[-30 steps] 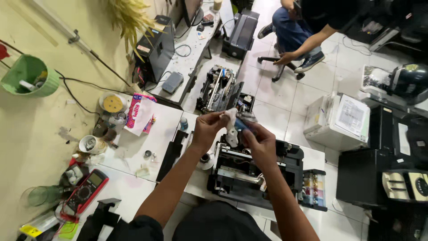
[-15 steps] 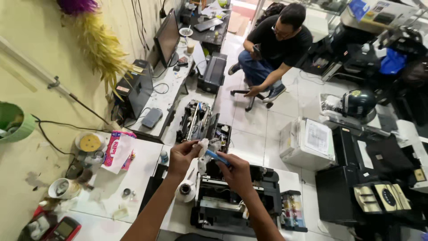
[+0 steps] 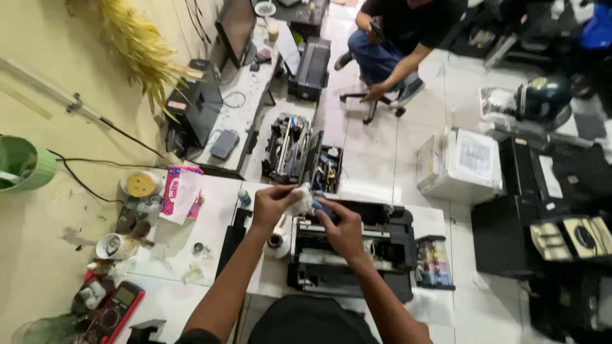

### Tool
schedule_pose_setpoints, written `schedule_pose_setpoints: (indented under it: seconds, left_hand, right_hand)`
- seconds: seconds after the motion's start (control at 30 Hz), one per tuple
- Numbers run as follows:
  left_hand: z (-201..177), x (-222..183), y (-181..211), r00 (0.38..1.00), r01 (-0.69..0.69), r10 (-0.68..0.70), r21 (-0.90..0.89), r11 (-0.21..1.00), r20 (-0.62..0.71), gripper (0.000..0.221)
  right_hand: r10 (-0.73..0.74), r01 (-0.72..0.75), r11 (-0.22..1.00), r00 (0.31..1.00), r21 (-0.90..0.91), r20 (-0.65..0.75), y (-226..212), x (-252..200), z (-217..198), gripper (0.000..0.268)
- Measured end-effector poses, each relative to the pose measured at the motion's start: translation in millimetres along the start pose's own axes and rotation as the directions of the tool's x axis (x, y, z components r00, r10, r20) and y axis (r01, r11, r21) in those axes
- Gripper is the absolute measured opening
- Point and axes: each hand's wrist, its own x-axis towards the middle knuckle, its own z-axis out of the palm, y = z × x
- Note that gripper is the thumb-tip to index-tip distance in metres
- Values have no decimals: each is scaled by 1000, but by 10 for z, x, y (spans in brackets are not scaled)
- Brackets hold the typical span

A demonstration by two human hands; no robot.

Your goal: The person cleans the interior of a disassembled printer using a blue-handled brush and a white cloth. They repeatedly brush and wipe various internal components, including a white plastic part and an orange-colored part, while standing at a cluttered workbench.

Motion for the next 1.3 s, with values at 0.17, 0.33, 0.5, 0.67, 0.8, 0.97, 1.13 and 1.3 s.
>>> schedule_pose_setpoints:
  seconds: [0.17, 0.33, 0.5, 0.67, 0.8, 0.97, 1.13, 1.3]
  left_hand:
    - [97, -87, 208, 992, 62, -64, 29, 998, 110, 27]
    - [35, -60, 3, 976, 151, -151, 16, 988, 154, 25]
    - [207, -211, 447, 993, 57, -71, 141, 988, 96, 18]
    - [140, -117, 387, 984, -7, -21, 157, 988, 174, 22]
    - [156, -141, 404, 987, 33, -64, 206, 978, 145, 22]
    - [-114, 181, 105, 998, -56, 65, 420, 906, -6, 17]
    - [-713, 644, -860, 990, -43, 119, 646, 762, -75, 22]
    - [-1003, 694, -1759, 993, 19, -106, 844, 537, 45, 38]
  right_hand:
    - [-44, 43, 999, 996, -23, -78, 33, -84, -38, 28]
    - [-323, 313, 922, 946, -226, -6, 208, -135, -92, 34]
    - [20, -20, 1000, 1000, -11, -15, 77, -140, -130, 26]
    - [327, -390, 808, 920, 442, 214, 68, -72, -211, 25]
    - [-409, 405, 897, 912, -175, 16, 322, -52, -237, 31]
    - [-324, 310, 932, 945, -188, -49, 488, 0, -169, 29]
    - [81, -89, 994, 989, -64, -121, 655, -32, -479, 31]
    - [309, -313, 950, 939, 0, -153, 967, -116, -937, 28]
